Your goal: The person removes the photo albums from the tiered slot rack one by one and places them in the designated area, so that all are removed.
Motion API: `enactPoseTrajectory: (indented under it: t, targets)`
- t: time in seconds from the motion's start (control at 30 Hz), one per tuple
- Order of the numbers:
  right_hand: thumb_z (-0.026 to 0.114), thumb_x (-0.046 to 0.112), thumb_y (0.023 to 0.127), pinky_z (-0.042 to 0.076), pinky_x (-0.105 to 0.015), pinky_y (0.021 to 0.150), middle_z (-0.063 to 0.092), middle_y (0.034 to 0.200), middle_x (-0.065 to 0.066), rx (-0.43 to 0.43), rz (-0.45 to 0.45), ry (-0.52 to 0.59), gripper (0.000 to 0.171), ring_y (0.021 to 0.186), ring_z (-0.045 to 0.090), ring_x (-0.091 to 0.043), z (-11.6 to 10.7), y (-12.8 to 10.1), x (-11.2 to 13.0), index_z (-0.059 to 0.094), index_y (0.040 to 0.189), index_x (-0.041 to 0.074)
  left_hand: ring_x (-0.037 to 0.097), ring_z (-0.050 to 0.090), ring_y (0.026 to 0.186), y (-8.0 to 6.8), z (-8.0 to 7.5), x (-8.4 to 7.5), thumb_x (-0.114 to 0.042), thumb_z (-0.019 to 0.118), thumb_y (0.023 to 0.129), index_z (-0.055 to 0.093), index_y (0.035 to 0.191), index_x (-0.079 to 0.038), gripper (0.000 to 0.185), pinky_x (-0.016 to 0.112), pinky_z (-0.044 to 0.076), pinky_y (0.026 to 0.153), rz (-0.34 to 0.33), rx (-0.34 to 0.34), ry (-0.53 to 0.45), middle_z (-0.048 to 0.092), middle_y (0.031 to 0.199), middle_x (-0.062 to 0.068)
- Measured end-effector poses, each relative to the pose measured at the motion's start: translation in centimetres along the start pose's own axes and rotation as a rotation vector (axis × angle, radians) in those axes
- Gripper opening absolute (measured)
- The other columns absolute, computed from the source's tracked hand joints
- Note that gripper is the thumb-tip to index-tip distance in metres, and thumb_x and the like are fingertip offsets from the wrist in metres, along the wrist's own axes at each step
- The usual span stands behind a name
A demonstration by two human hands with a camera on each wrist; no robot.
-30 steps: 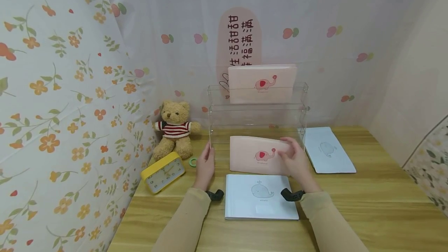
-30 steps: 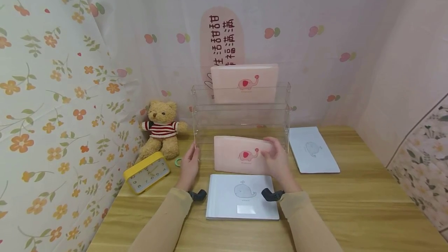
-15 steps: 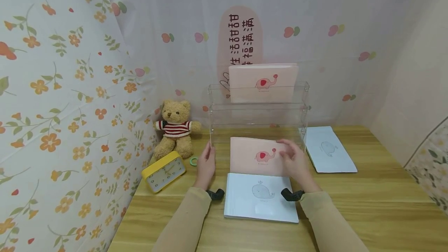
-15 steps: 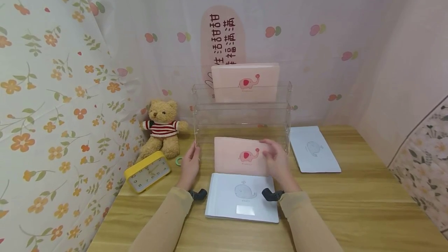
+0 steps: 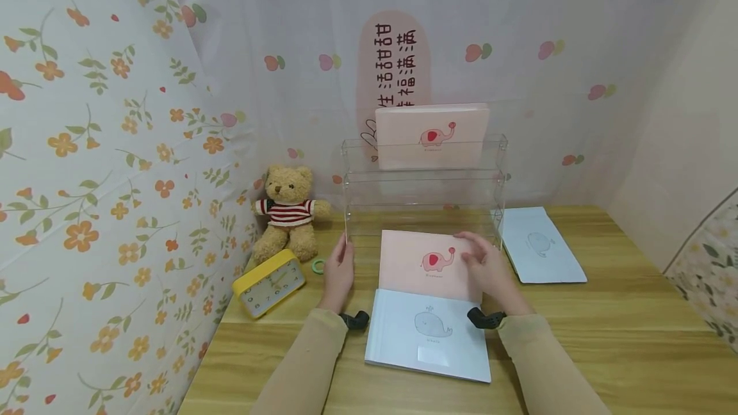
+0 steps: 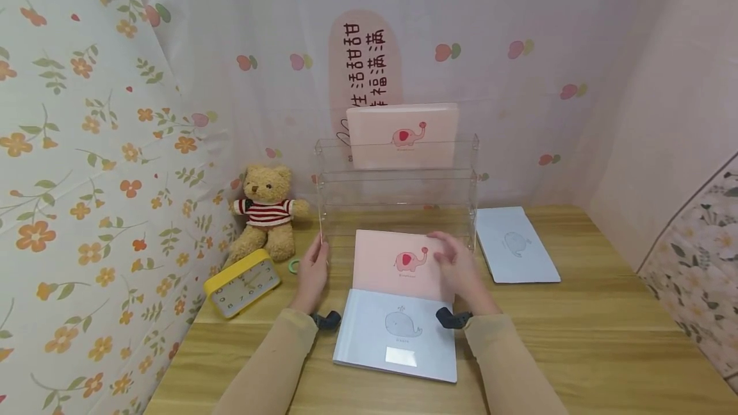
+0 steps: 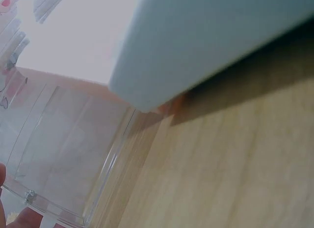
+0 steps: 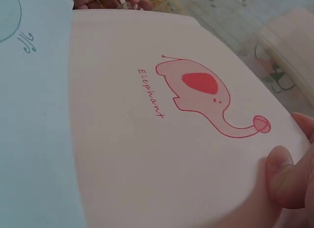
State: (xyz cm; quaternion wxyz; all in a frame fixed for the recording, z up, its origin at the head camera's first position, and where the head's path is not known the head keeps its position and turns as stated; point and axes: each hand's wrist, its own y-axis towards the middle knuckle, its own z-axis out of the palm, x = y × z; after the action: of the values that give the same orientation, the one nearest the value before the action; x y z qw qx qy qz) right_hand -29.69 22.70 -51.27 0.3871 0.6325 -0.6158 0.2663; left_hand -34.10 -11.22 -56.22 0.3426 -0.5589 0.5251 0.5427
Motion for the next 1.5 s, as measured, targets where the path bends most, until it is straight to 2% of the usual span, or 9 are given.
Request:
enactPoseTrajectory:
  t: [0.23,0.5,0.63,0.73,0.87,1.0,1.27,1.5]
  targets:
    - [0.067,0.013,0.099,0.058,-0.060,0.096,0.054,0.148,-0.015,0.047,-0.014,-0.050,0.041,0.119,0.058,-0.040,-0.3,-0.1,0.2,0.061,0.135,0.031,0.029,0.049,0.145,0.2,-0.1,0.0,-0.038,0.053,0.107,0.050,0.150,-0.037,0.043,0.051,0.042,0.118,-0.006,0.002,0.003,0.053,0.155,0.000]
    - [0.070,0.016,0.097,0.061,-0.052,0.091,0.058,0.144,-0.015,0.079,-0.027,-0.087,0.041,0.113,0.062,-0.037,-0.2,-0.1,-0.1,0.062,0.134,0.032,0.028,0.049,0.145,0.3,-0.2,0.1,-0.036,0.053,0.107,0.049,0.151,-0.037,0.044,0.050,0.042,0.119,-0.015,0.007,-0.003,0.052,0.155,0.000]
    - [0.071,0.016,0.097,0.062,-0.043,0.081,0.060,0.141,-0.015,0.089,-0.028,-0.107,0.042,0.107,0.061,-0.035,-0.2,-0.1,-0.3,0.062,0.134,0.034,0.028,0.050,0.144,0.2,-0.2,0.1,-0.036,0.052,0.107,0.049,0.151,-0.036,0.044,0.050,0.043,0.118,-0.006,0.003,-0.001,0.053,0.155,0.000]
    - [0.071,0.017,0.097,0.055,-0.033,0.073,0.062,0.139,-0.015,0.104,-0.032,-0.136,0.043,0.101,0.061,-0.032,-0.1,0.0,-0.4,0.062,0.134,0.036,0.028,0.050,0.144,0.0,-0.3,-0.1,-0.039,0.053,0.107,0.049,0.151,-0.035,0.044,0.050,0.042,0.119,-0.004,0.001,-0.001,0.053,0.155,0.000]
    - [0.071,0.020,0.097,0.052,-0.028,0.071,0.063,0.139,-0.014,0.115,-0.025,-0.165,0.043,0.101,0.062,-0.032,0.1,0.0,-0.4,0.062,0.135,0.038,0.028,0.049,0.145,-0.1,-0.4,-0.1,-0.041,0.052,0.107,0.049,0.151,-0.034,0.045,0.049,0.042,0.119,-0.003,0.004,0.001,0.052,0.156,0.000]
    - [0.073,0.019,0.095,0.056,-0.033,0.074,0.064,0.139,-0.013,0.115,-0.054,-0.167,0.043,0.106,0.063,-0.034,0.2,0.0,-0.5,0.065,0.134,0.036,0.028,0.049,0.145,0.0,-0.4,-0.1,-0.040,0.052,0.107,0.048,0.152,-0.033,0.045,0.049,0.042,0.119,-0.004,0.015,-0.009,0.052,0.156,0.001]
    - [0.073,0.019,0.095,0.054,-0.044,0.088,0.065,0.141,-0.009,0.180,-0.085,-0.207,0.044,0.117,0.062,-0.032,0.5,-0.2,-1.2,0.065,0.137,0.034,0.027,0.049,0.145,0.0,-0.2,-0.1,-0.041,0.051,0.107,0.047,0.153,-0.034,0.046,0.049,0.043,0.118,-0.014,0.028,-0.019,0.052,0.156,0.001]
    - [0.072,0.020,0.095,0.050,-0.059,0.104,0.061,0.147,-0.009,0.230,-0.078,-0.238,0.048,0.129,0.057,-0.036,0.7,-0.4,-1.9,0.061,0.141,0.032,0.028,0.050,0.144,-0.1,-0.1,-0.2,-0.039,0.051,0.107,0.048,0.152,-0.034,0.045,0.050,0.043,0.118,0.006,0.026,-0.019,0.053,0.155,0.003]
